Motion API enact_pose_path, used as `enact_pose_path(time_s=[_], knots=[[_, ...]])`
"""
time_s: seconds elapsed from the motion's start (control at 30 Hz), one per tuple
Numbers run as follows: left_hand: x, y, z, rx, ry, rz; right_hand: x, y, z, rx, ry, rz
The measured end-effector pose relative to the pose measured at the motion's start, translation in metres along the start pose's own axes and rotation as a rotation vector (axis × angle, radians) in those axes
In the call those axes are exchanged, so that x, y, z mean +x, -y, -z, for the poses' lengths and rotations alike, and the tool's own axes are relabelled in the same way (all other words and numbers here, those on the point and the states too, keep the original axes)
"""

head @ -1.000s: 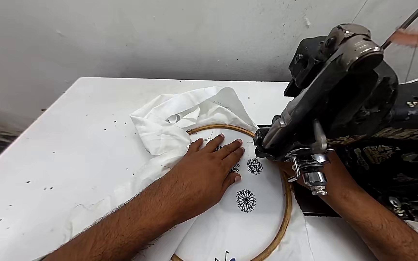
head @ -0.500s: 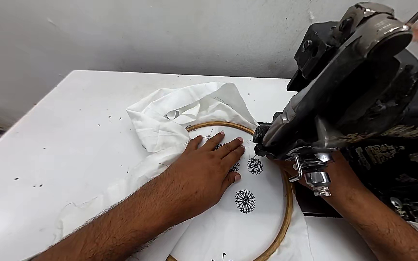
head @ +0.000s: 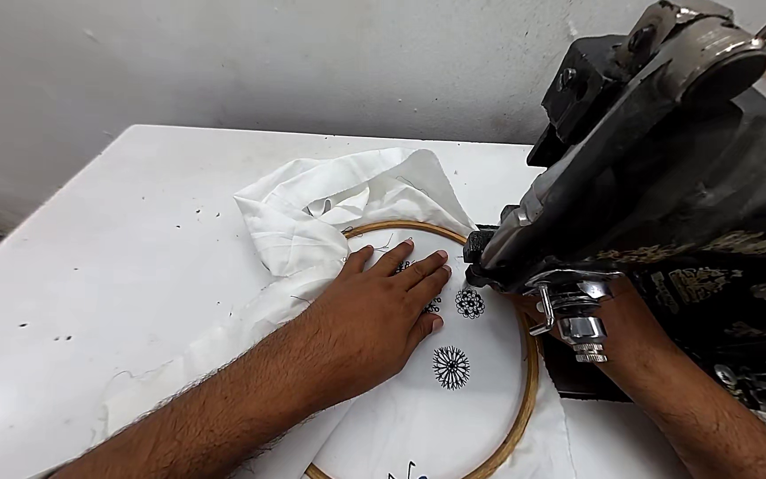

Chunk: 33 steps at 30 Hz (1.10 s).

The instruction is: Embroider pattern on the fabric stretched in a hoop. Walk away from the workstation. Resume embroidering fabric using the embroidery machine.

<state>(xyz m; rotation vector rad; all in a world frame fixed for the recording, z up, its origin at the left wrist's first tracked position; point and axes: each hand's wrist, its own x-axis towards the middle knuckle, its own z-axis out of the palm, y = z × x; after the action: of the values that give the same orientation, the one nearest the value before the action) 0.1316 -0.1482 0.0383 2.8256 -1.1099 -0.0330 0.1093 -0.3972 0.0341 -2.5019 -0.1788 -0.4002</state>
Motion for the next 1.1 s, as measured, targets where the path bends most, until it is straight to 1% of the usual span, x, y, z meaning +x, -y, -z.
enact_pose_path(time_s=[0.17,0.27,0.37,0.5,0.6,0.77,1.1], knots=[[0.0017,0.0006,-0.0022,-0.004,-0.03,-0.015,0.0014,-0.003,-0.0006,-0.021,-0.005,0.027],[0.0017,0.0002,-0.0015,0.0,-0.021,-0.011,0.0017,-0.0042,-0.0015,-0.062,-0.024,0.071],[0.0003,-0.0005,-0.0009,0.006,-0.003,-0.005,0.001,-0.0028,-0.0029,-0.08,-0.024,0.055],[0.0001,0.0012,0.0003,-0.005,0.01,0.01,0.0001,-0.0063,-0.0065,-0.064,-0.041,0.086],[0.0,0.0004,0.0008,-0.006,0.018,0.015,0.0009,-0.0059,-0.0056,-0.027,-0.024,0.048],[0.0016,-0.0003,-0.002,-0.011,-0.009,-0.001,0.003,-0.0077,-0.005,-0.064,-0.051,0.103],[0.0002,0.0003,0.0004,-0.021,0.004,0.01,0.0009,-0.0079,-0.0072,-0.016,-0.013,0.016]])
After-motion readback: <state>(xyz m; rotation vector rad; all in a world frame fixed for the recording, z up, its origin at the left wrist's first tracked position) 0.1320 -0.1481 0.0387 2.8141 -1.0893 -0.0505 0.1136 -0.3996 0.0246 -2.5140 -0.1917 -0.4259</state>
